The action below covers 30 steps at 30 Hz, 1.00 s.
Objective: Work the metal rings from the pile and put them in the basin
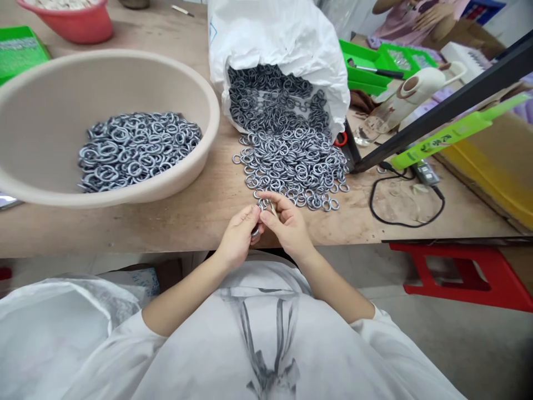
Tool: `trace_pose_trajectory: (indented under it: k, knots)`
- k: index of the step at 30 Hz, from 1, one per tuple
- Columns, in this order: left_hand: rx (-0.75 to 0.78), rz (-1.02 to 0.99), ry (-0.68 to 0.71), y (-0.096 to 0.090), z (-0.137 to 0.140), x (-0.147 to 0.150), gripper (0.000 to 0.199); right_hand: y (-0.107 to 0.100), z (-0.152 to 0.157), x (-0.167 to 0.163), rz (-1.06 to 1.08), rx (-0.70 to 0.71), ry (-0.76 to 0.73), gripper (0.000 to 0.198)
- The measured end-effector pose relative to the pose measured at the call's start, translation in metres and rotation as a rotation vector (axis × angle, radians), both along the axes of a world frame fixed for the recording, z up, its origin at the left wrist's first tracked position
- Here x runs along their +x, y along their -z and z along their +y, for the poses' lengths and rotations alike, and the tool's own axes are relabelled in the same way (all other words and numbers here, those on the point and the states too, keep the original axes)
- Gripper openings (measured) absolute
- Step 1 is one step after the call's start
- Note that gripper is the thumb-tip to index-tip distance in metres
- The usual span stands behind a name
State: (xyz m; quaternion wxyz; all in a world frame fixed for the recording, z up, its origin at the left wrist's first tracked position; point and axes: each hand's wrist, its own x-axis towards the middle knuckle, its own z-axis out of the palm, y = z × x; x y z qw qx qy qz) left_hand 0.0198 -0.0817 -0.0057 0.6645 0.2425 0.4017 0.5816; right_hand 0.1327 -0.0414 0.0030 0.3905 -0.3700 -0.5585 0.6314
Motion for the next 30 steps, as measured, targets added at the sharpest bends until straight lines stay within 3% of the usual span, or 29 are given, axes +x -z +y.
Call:
trace_pose_trajectory:
  k: [3, 5, 9, 14, 17, 23, 30]
  knots:
    - [0.011, 0.028, 0.048, -0.004, -0.002, 0.0, 0.045, -0.001, 0.004, 0.005, -0.023, -0.005, -0.07, 0.042]
    - [0.016, 0.033, 0.057, -0.008, -0.003, 0.0, 0.044, -0.002, 0.007, 0.009, -0.06, 0.032, -0.028, 0.042]
    - [0.01, 0.031, 0.025, -0.013, -0.003, -0.001, 0.042, -0.006, 0.011, 0.019, -0.209, 0.212, -0.043, 0.042]
    - [-0.002, 0.05, -0.004, -0.013, -0.001, -0.002, 0.042, -0.017, -0.001, 0.034, -0.426, 0.541, -0.128, 0.031]
    - [-0.012, 0.061, 0.003, -0.012, -0.002, 0.0, 0.043, -0.024, -0.007, 0.039, -0.49, 0.641, -0.186, 0.03]
    - [-0.035, 0.041, 0.028, -0.013, -0.004, 0.004, 0.043, -0.026, -0.008, 0.042, -0.564, 0.723, -0.129, 0.032]
    - [-0.048, 0.052, 0.045, -0.012, -0.007, 0.003, 0.044, -0.025, -0.011, 0.042, -0.519, 0.653, -0.16, 0.031]
